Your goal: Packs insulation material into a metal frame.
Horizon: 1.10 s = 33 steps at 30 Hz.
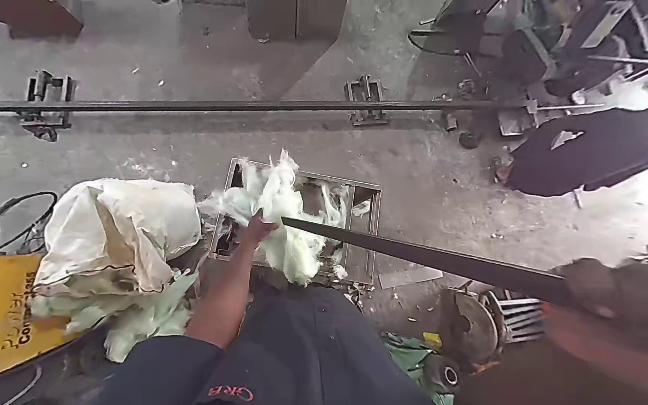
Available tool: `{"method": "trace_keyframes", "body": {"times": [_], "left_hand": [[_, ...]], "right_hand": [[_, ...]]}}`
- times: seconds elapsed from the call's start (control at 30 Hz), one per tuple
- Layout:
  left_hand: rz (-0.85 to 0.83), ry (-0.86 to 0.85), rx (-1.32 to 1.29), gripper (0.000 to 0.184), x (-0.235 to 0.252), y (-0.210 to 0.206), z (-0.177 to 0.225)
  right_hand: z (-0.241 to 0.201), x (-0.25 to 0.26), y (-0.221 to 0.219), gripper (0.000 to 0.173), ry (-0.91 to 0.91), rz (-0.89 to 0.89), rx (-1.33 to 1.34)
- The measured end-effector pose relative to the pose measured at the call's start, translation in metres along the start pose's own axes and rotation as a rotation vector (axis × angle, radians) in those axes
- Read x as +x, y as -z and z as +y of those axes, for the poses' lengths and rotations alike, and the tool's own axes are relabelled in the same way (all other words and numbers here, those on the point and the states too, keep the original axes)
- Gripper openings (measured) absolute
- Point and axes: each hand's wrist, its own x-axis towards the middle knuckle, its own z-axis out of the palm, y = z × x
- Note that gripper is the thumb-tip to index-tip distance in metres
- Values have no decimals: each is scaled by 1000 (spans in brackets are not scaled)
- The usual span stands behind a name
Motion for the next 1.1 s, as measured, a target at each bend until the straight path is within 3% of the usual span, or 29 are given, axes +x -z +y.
{"method": "trace_keyframes", "body": {"times": [0.07, 0.2, 0.47, 0.53, 0.6, 0.77, 0.83, 0.9, 1.1], "left_hand": [[61, 20, 182, 91, 9, -3, 0], [108, 55, 545, 71, 20, 1, 10], [450, 47, 678, 54, 12, 97, -12], [485, 33, 660, 50, 6, 99, -9], [443, 13, 619, 52, -7, 76, -3], [50, -164, 733, 48, -40, -19, 8], [-15, -194, 771, 47, -47, -38, 7], [-4, -171, 799, 46, -57, -31, 2], [194, -13, 806, 44, -65, 64, -44]], "right_hand": [[34, -12, -3, 55, -25, -116, -7], [96, -32, -14, 46, -129, -90, -58], [56, -5, 37, 45, -13, -33, -160], [55, -4, 42, 47, 0, 6, -161], [57, -4, 42, 48, 2, 28, -168], [64, 7, 47, 48, 3, 4, -199], [65, 18, 59, 51, -1, 9, -217], [65, 29, 67, 52, 8, 25, -234], [63, 43, 62, 58, -30, 49, -110]]}}
